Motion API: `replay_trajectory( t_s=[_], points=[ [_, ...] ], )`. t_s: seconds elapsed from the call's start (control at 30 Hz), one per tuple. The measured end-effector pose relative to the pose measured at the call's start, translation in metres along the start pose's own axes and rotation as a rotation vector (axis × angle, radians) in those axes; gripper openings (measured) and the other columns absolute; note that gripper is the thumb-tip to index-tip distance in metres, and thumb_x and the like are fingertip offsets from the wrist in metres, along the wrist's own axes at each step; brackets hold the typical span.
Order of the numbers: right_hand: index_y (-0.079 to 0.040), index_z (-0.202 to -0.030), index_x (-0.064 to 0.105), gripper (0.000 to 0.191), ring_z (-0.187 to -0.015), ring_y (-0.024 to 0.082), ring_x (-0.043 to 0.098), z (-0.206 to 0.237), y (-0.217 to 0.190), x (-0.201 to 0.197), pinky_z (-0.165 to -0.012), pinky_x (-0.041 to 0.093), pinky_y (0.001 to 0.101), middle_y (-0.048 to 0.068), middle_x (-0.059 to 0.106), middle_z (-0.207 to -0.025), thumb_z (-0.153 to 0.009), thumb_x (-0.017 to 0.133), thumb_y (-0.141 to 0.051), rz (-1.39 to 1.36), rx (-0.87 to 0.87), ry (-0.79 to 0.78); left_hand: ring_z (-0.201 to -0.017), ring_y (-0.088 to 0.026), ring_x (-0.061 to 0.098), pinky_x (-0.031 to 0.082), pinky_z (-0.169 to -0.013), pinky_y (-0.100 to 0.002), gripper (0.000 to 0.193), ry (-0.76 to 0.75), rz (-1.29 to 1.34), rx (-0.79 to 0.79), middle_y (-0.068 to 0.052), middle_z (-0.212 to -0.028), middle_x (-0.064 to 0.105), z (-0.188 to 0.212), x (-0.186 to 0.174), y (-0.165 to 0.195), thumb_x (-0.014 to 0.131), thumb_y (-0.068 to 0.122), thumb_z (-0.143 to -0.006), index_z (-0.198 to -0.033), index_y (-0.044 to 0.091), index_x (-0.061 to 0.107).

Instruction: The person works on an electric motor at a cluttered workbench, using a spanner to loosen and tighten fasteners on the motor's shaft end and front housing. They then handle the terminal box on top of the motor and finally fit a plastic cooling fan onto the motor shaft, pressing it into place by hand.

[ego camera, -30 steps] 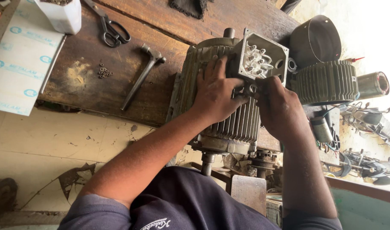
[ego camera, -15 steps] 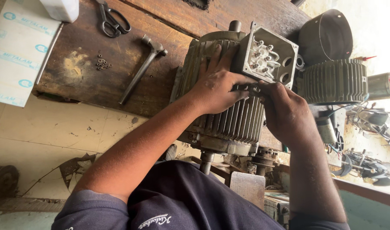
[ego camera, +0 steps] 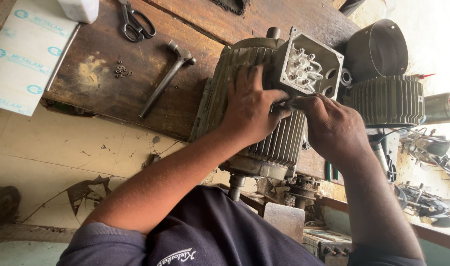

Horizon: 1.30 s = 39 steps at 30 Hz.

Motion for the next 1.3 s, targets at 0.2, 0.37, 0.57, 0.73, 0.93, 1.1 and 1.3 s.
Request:
replay_trajectory(
  t_s=[0.2,0.37,0.57,0.73,0.93,1.1,1.3],
  points=[
    [-0.011,-0.118,0.063,0.018,-0.076,0.022,0.073,0.0,-0.01,-0.013,-0.053,0.055,0.0345,0.007,0.074,-0.094,-0.101,0.069,-0.014,0.021,0.094,0.035,-0.14,-0.046,0.031,0.02,-0.108,-0.078,0.031,0.097,-0.024,-0.003,-0.024,-0.141,0.041,0.009,0.004,0.007,0.081,0.047,-0.081,-0.101,0.022,0.081],
    [-0.008,-0.108,0.069,0.018,-0.069,0.021,0.072,-0.002,-0.018,-0.02,-0.057,0.053,0.0357,0.008,0.072,-0.085,-0.1,0.077,-0.022,-0.164,0.257,0.17,-0.139,-0.046,0.032,0.019,-0.108,-0.078,0.03,0.149,0.003,0.014,-0.024,-0.142,0.041,0.011,0.002,0.008,0.081,0.045,-0.081,-0.103,0.025,0.081],
    [-0.005,-0.103,0.066,0.011,-0.077,0.029,0.072,-0.006,-0.021,-0.007,-0.067,0.055,0.0403,0.012,0.069,-0.088,-0.103,0.073,-0.013,-0.293,0.275,0.204,-0.139,-0.045,0.034,0.018,-0.109,-0.075,0.03,0.156,0.017,0.004,-0.024,-0.143,0.043,0.011,0.006,0.004,0.08,0.045,-0.082,-0.103,0.024,0.081],
    [-0.003,-0.102,0.064,0.013,-0.078,0.033,0.069,-0.003,-0.023,-0.006,-0.067,0.052,0.0441,0.013,0.067,-0.091,-0.102,0.074,-0.013,-0.222,0.269,0.205,-0.138,-0.045,0.035,0.018,-0.11,-0.075,0.033,0.179,0.015,0.017,-0.026,-0.141,0.044,0.008,0.009,0.001,0.079,0.049,-0.086,-0.101,0.02,0.081],
    [-0.002,-0.1,0.064,0.014,-0.071,0.031,0.067,-0.004,-0.024,-0.006,-0.063,0.051,0.0427,0.014,0.063,-0.083,-0.1,0.075,-0.012,-0.256,0.32,0.194,-0.138,-0.045,0.035,0.018,-0.109,-0.077,0.038,0.178,0.011,0.019,-0.026,-0.138,0.043,0.009,0.007,0.004,0.078,0.054,-0.086,-0.098,0.018,0.08],
    [-0.002,-0.099,0.063,0.016,-0.074,0.022,0.073,0.0,-0.022,-0.004,-0.065,0.055,0.0345,0.011,0.067,-0.085,-0.099,0.077,-0.009,-0.356,0.291,0.241,-0.139,-0.041,0.035,0.019,-0.111,-0.073,0.035,0.152,0.035,-0.002,-0.022,-0.139,0.044,0.008,0.004,0.003,0.082,0.049,-0.08,-0.094,0.017,0.079],
    [-0.001,-0.104,0.061,0.013,-0.092,0.02,0.078,0.008,-0.02,-0.001,-0.076,0.062,0.0302,0.01,0.075,-0.098,-0.099,0.073,-0.004,-0.429,0.335,0.237,-0.141,-0.041,0.034,0.02,-0.115,-0.066,0.028,0.114,0.031,0.065,-0.022,-0.143,0.045,0.012,0.0,-0.01,0.082,0.03,-0.08,-0.107,0.023,0.079]
  ],
)
Point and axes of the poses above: each hand's wrist, its own z-axis away from the middle knuckle, its own x-axis out of the palm, y = z × x, the point moved 2 cm from there along -z, towards the middle knuckle
